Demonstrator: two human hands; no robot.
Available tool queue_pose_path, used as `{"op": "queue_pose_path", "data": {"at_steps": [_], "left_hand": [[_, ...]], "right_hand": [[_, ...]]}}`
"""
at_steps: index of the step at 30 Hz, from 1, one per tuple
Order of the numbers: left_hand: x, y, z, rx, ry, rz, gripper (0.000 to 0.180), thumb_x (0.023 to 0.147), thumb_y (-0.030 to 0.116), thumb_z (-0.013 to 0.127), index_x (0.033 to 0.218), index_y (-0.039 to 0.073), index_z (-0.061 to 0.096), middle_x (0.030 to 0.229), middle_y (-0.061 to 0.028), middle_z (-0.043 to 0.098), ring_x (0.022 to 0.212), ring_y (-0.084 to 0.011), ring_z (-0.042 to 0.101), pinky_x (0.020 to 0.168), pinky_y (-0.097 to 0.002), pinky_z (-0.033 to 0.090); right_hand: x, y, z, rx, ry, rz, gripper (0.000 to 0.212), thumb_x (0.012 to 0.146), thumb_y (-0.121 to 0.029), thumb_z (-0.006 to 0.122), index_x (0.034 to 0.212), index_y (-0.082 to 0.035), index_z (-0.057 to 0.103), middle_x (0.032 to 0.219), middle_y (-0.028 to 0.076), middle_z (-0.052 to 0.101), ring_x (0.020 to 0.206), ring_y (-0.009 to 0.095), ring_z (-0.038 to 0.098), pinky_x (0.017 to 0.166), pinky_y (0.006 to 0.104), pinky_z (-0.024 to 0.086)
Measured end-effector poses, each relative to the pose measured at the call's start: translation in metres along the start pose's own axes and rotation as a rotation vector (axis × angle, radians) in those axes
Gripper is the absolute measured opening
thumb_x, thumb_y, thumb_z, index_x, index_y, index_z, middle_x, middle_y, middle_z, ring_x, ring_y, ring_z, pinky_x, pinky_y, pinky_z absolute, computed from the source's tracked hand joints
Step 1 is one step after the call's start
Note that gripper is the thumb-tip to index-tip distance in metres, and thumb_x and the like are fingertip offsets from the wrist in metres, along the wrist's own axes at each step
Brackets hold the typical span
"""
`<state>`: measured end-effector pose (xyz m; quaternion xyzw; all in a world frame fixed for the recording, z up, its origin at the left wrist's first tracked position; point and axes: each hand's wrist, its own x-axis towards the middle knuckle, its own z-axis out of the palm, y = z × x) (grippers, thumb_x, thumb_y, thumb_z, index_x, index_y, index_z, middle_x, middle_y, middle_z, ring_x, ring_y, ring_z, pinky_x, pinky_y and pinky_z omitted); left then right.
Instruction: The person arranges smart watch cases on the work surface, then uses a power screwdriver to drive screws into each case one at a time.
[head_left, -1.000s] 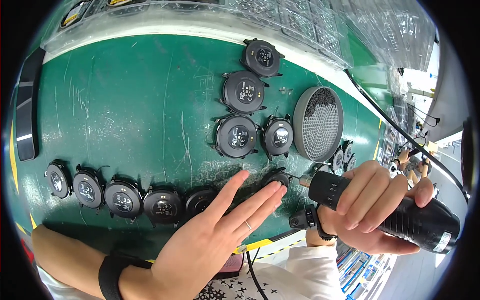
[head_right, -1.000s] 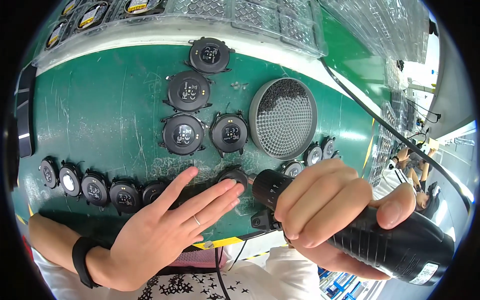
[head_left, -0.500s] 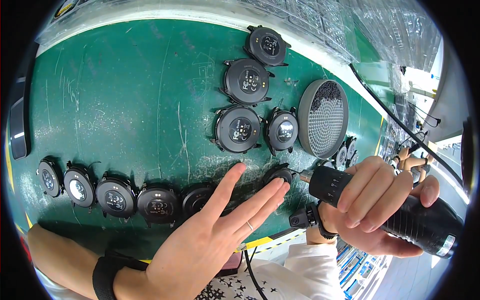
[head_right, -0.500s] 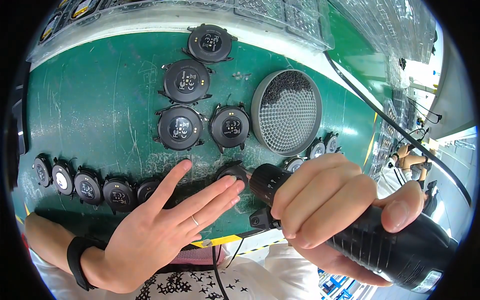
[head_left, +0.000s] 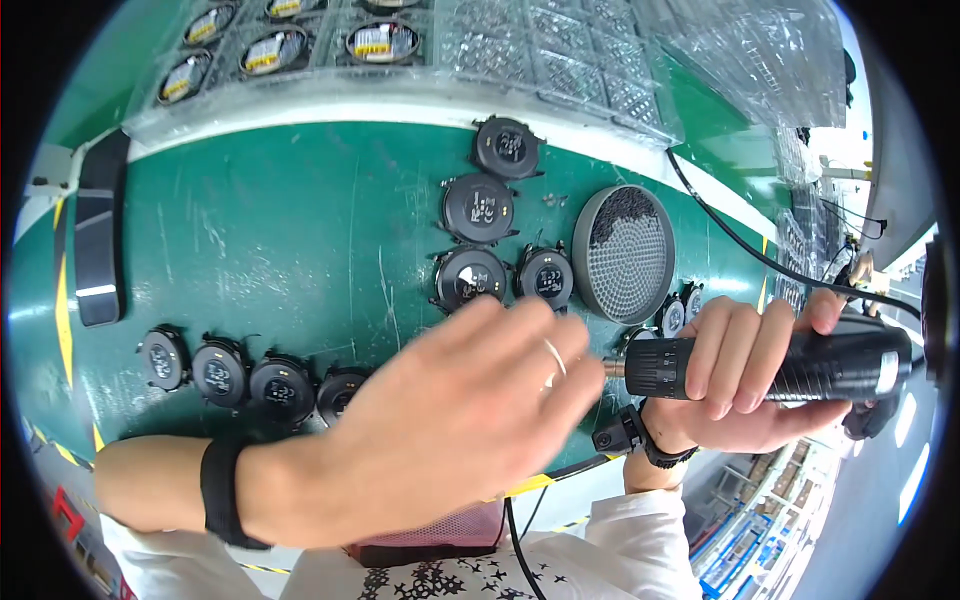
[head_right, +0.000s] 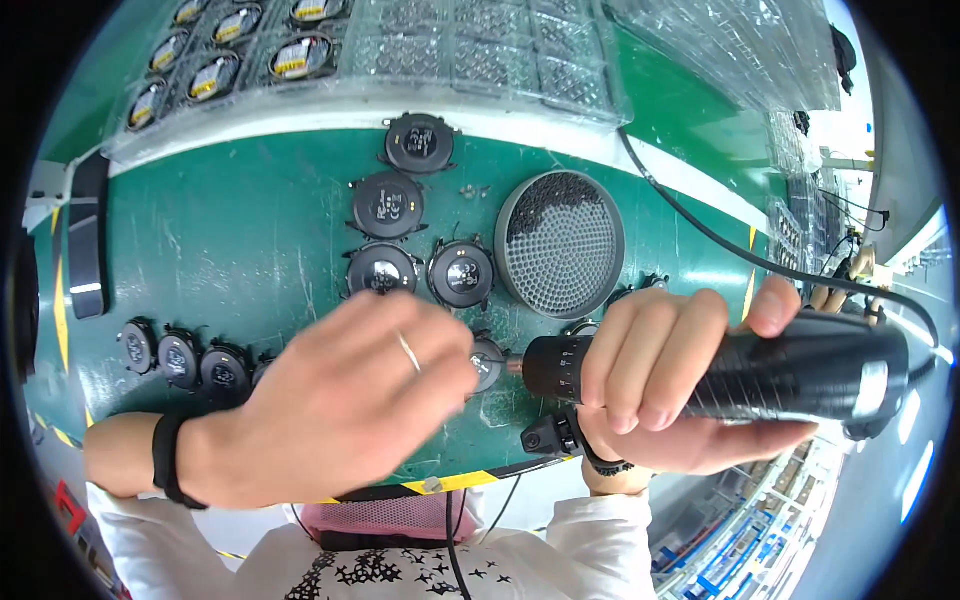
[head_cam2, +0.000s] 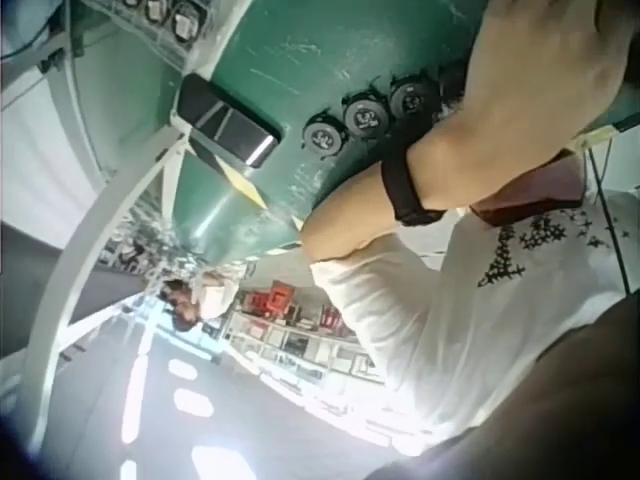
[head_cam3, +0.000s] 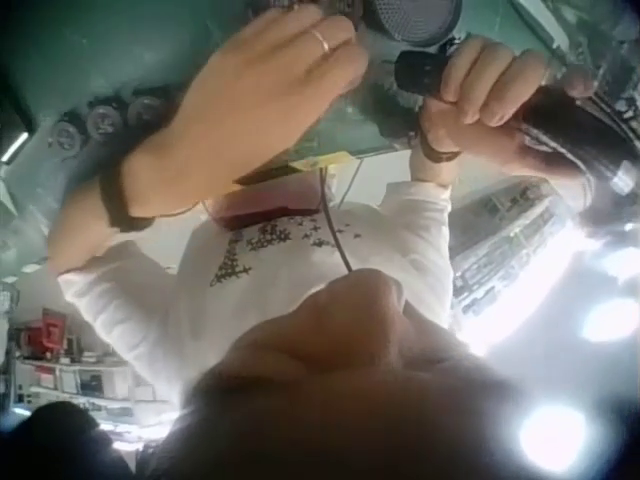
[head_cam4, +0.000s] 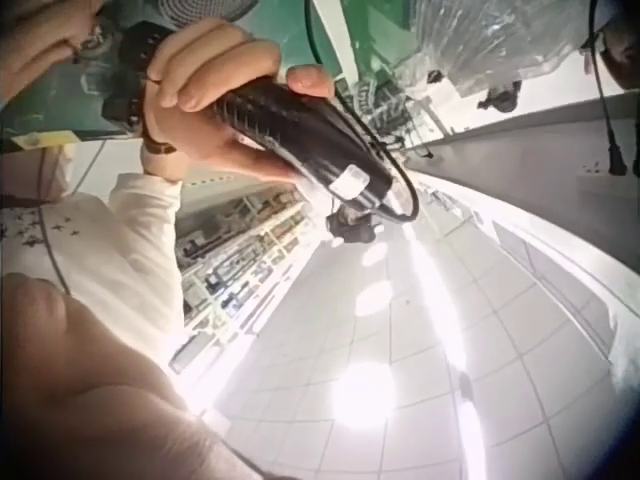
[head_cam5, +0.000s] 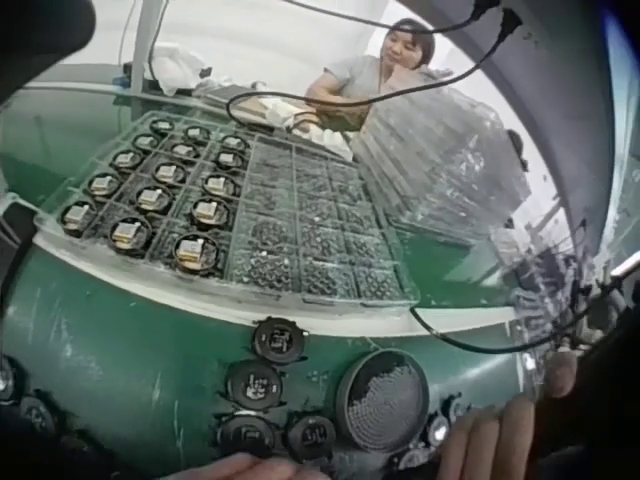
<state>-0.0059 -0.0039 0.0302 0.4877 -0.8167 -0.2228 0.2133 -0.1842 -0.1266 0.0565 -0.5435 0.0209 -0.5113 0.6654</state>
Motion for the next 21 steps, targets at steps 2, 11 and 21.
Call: {"op": "queue_pose_path", "data": {"at_steps": [2,11,21], "left_hand": [[0.007,-0.010,-0.001,-0.360,0.142,-0.199,0.026,0.085,0.015,0.076,0.106,0.008,0.063,0.107,-0.0042,0.065,0.100,-0.0259,0.063,0.086,-0.0399,0.052],[0.011,-0.019,0.018,-0.486,0.204,-0.044,0.017,0.089,0.012,0.075,0.099,0.007,0.064,0.096,-0.0047,0.065,0.092,-0.0281,0.064,0.080,-0.0393,0.053],[0.010,-0.016,0.016,-0.457,0.159,-0.077,0.015,0.092,0.017,0.074,0.095,0.005,0.066,0.093,-0.0060,0.067,0.090,-0.0286,0.064,0.081,-0.0406,0.053]], "right_hand": [[0.001,-0.002,0.002,0.061,0.041,0.039,0.056,0.104,-0.053,0.053,0.125,-0.002,0.044,0.065,0.001,0.053,0.047,0.011,0.051,0.044,0.0240,0.044],[-0.006,-0.008,-0.001,0.173,0.060,0.111,0.071,0.099,-0.075,0.041,0.130,-0.011,0.042,0.067,0.006,0.055,0.046,0.017,0.050,0.042,0.0318,0.042],[-0.011,-0.004,0.006,0.133,0.040,0.086,0.071,0.099,-0.075,0.039,0.124,-0.009,0.040,0.062,0.005,0.053,0.043,0.016,0.049,0.040,0.0302,0.041]]}}
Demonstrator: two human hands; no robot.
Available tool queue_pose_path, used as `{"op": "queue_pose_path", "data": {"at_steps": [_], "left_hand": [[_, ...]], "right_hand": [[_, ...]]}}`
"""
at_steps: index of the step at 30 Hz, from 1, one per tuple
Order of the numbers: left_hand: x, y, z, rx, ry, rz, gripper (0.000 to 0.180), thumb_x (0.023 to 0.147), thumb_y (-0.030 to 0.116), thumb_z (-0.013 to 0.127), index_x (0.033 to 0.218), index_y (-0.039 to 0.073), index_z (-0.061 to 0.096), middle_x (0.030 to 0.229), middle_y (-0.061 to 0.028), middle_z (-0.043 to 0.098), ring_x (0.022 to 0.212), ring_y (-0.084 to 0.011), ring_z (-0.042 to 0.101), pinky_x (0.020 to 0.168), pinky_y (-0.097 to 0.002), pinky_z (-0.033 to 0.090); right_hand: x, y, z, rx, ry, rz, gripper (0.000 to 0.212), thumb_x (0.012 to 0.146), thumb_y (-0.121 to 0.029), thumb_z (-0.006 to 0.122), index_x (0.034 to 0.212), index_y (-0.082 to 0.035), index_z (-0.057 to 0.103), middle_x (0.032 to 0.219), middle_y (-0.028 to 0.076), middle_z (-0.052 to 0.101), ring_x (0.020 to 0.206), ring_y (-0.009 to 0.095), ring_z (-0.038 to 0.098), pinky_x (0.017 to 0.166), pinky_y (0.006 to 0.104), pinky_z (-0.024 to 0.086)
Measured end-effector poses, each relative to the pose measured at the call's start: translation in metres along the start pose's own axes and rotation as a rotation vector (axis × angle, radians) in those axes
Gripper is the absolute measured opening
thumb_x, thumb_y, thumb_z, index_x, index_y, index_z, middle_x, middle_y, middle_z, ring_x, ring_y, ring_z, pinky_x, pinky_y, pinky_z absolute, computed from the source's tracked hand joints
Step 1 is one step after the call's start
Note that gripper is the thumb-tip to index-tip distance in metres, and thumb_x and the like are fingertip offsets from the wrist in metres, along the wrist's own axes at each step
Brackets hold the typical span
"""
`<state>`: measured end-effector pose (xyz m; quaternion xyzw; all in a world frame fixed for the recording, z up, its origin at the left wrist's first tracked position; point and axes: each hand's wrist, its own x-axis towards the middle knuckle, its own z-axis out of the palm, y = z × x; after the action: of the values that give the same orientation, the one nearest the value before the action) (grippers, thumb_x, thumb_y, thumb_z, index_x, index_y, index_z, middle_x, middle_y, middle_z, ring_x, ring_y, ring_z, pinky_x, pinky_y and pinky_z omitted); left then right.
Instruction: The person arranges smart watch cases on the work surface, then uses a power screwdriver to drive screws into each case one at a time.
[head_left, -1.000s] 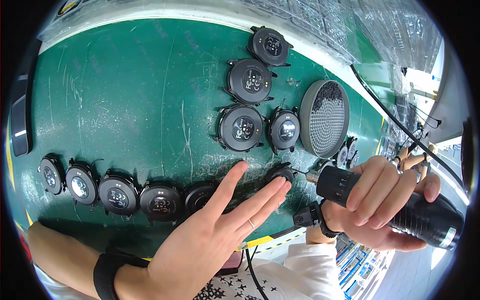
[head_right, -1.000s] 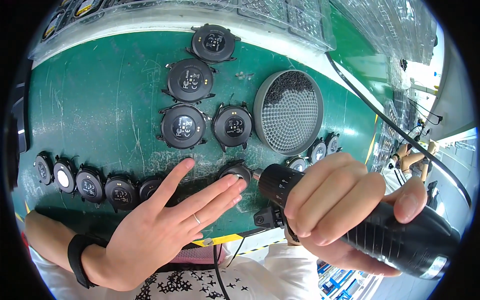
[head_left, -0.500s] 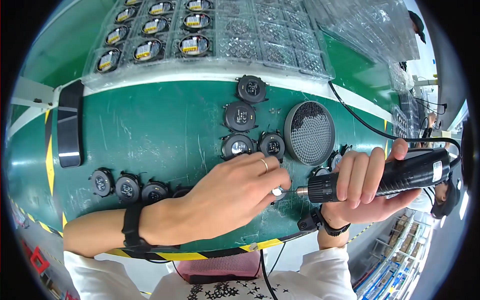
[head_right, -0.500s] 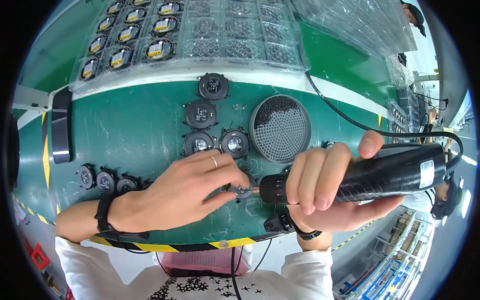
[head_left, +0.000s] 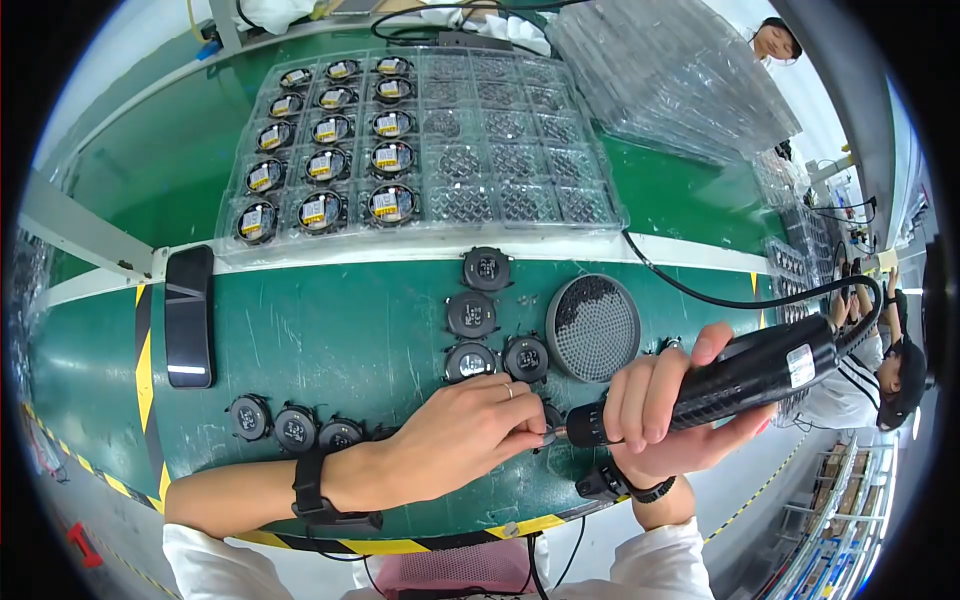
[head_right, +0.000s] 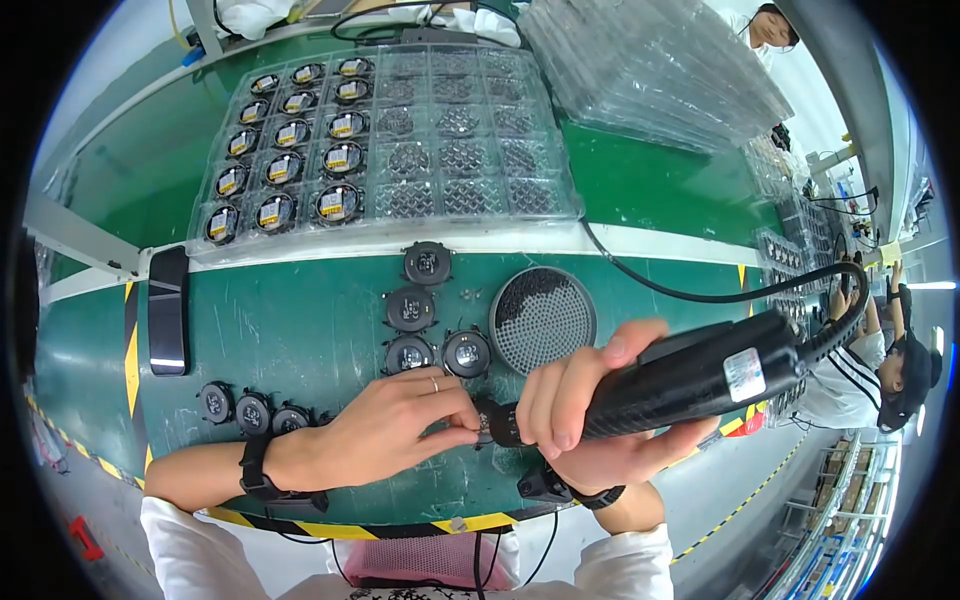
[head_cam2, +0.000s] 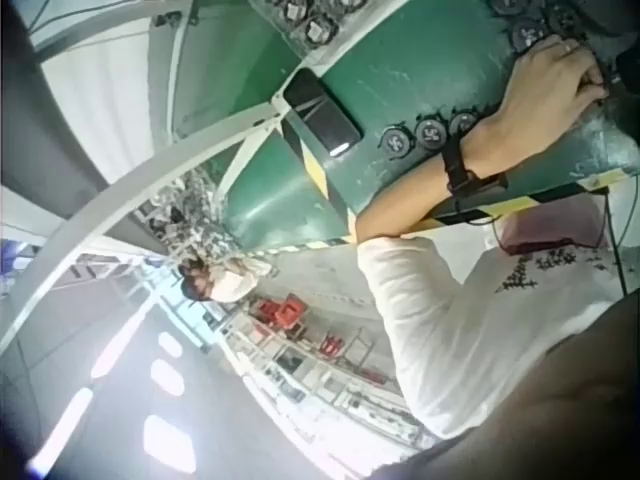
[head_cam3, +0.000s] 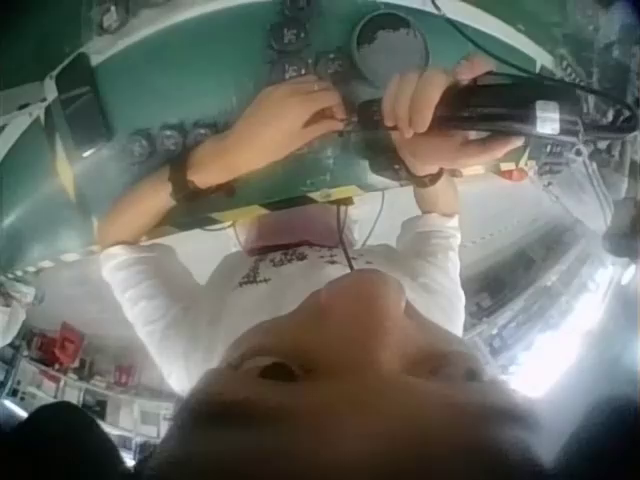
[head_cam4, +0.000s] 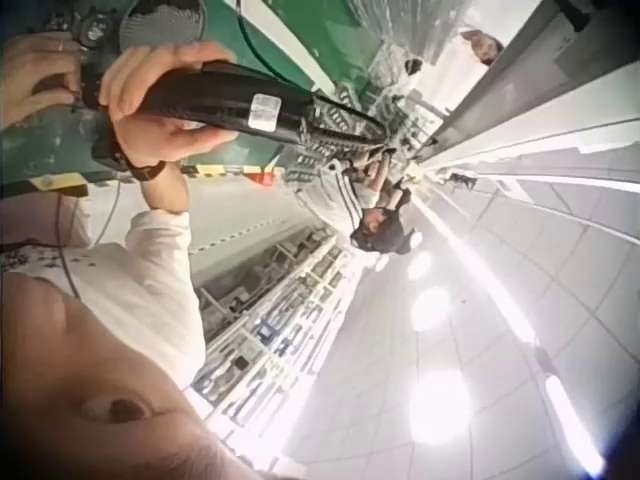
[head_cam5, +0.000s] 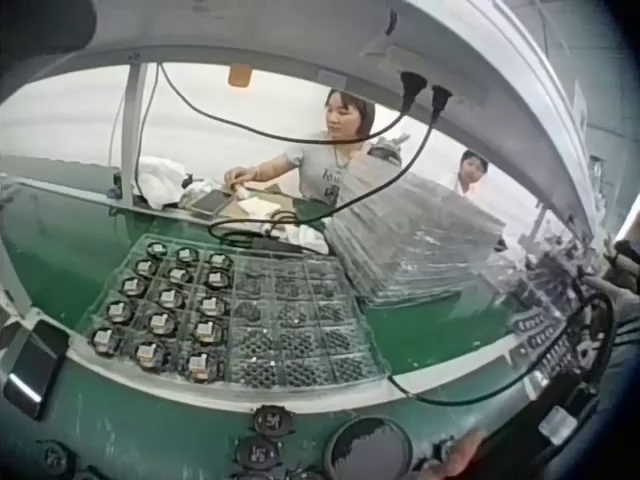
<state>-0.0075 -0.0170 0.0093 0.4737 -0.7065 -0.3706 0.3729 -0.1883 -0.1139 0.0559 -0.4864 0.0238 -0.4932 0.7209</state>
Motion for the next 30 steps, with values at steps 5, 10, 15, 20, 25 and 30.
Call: {"op": "queue_pose_path", "data": {"at_steps": [5,10,15,20,25,30], "left_hand": [[-0.003,0.001,0.001,0.020,0.002,0.002,0.017,0.092,0.019,0.074,0.093,0.005,0.066,0.092,-0.0065,0.066,0.089,-0.0289,0.064,0.081,-0.0408,0.053],[-0.008,0.001,0.003,0.045,0.016,0.003,0.019,0.091,0.019,0.075,0.092,0.004,0.064,0.091,-0.0072,0.066,0.089,-0.0287,0.064,0.081,-0.0408,0.053],[-0.007,0.015,-0.007,0.153,0.041,-0.008,0.022,0.091,0.022,0.074,0.092,0.003,0.062,0.091,-0.0073,0.065,0.089,-0.0267,0.065,0.082,-0.0399,0.053],[-0.026,0.035,0.003,0.673,-0.113,0.201,0.026,0.090,0.027,0.066,0.100,0.002,0.065,0.107,-0.0087,0.066,0.105,-0.0256,0.062,0.093,-0.0395,0.051],[-0.037,0.044,0.014,0.906,-0.227,0.214,0.047,0.089,0.026,0.059,0.129,0.001,0.064,0.143,-0.0120,0.056,0.138,-0.0296,0.049,0.111,-0.0402,0.043],[-0.039,0.039,0.015,0.929,-0.313,0.162,0.055,0.092,0.028,0.055,0.140,0.003,0.058,0.156,-0.0132,0.045,0.149,-0.0292,0.037,0.117,-0.0430,0.039]], "right_hand": [[0.000,0.001,0.007,-0.021,-0.045,-0.004,0.070,0.098,-0.076,0.041,0.121,-0.010,0.041,0.061,0.005,0.054,0.043,0.016,0.049,0.040,0.0307,0.042],[-0.004,0.003,0.010,-0.038,-0.097,-0.011,0.066,0.100,-0.071,0.046,0.121,-0.009,0.041,0.060,0.005,0.054,0.042,0.015,0.050,0.037,0.0294,0.042],[-0.001,0.005,0.008,-0.051,-0.077,-0.027,0.065,0.099,-0.069,0.049,0.121,-0.008,0.041,0.059,0.005,0.054,0.041,0.015,0.049,0.038,0.0286,0.042],[0.006,0.005,0.004,-0.209,-0.041,-0.150,0.065,0.099,-0.067,0.051,0.122,-0.007,0.041,0.061,0.004,0.055,0.043,0.015,0.050,0.038,0.0275,0.043],[0.008,0.005,0.001,-0.267,-0.047,-0.142,0.065,0.099,-0.067,0.052,0.123,-0.007,0.042,0.063,0.004,0.056,0.045,0.014,0.052,0.039,0.0269,0.044],[0.000,0.008,-0.005,-0.228,-0.045,-0.104,0.077,0.091,-0.080,0.052,0.121,-0.010,0.040,0.064,0.008,0.059,0.044,0.021,0.053,0.043,0.0347,0.046]]}}
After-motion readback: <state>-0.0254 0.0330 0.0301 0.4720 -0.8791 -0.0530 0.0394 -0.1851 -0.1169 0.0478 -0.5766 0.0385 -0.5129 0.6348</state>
